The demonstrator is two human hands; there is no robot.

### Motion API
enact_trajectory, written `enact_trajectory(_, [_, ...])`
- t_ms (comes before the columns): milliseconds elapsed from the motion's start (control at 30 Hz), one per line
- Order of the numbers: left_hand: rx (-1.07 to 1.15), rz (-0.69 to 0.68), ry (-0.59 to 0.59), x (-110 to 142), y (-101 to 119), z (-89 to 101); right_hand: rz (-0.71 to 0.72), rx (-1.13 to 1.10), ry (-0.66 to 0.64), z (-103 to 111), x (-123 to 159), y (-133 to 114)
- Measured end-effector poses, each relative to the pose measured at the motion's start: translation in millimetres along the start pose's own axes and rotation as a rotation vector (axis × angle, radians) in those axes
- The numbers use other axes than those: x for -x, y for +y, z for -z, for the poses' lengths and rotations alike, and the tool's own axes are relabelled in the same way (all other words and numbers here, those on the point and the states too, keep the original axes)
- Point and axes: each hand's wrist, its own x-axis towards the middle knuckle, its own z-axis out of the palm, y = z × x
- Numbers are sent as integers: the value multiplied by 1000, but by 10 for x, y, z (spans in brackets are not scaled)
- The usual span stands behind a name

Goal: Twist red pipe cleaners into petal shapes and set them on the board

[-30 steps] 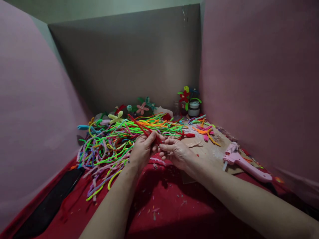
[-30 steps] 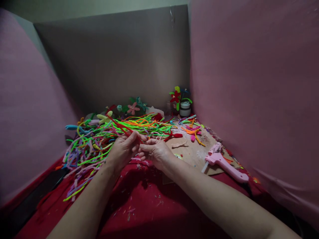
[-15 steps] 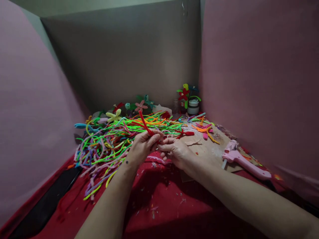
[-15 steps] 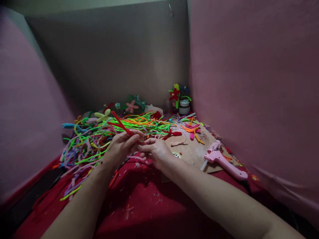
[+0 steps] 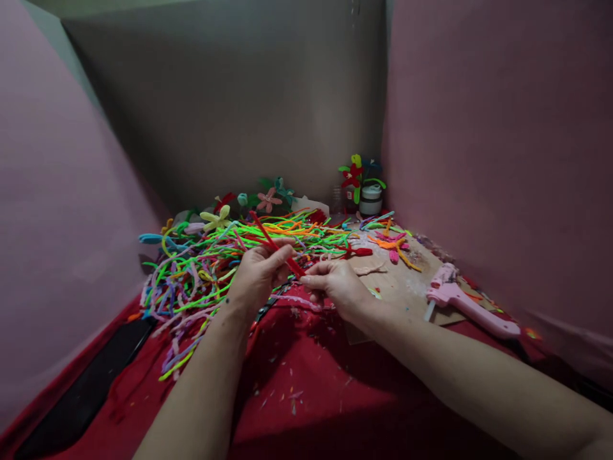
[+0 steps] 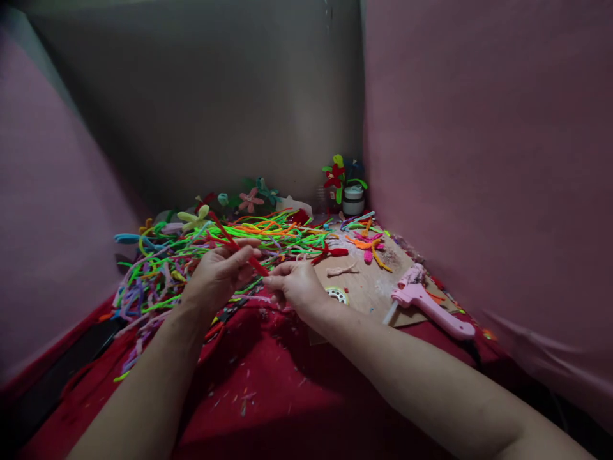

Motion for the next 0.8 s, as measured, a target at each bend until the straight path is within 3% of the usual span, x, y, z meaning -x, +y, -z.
enact_trajectory(100, [-145,78,-161,7,-51,-2,30,-74,41,27,-27,8])
enact_trajectory(167, [-220,69,-205,10,-81,-8,31,-96,26,37,-40,21])
enact_trajectory(400, [-163,18,-150,-7,-80,-8,35,-241,-37,44,-36,0])
enact_trajectory(600, [-57,72,-196,-19,-79,61,-1,-326,-138,59,-51,9])
enact_trajectory(800, [168,117,-73,-20,-65,35,-6,-517,-212,41,-40,-34])
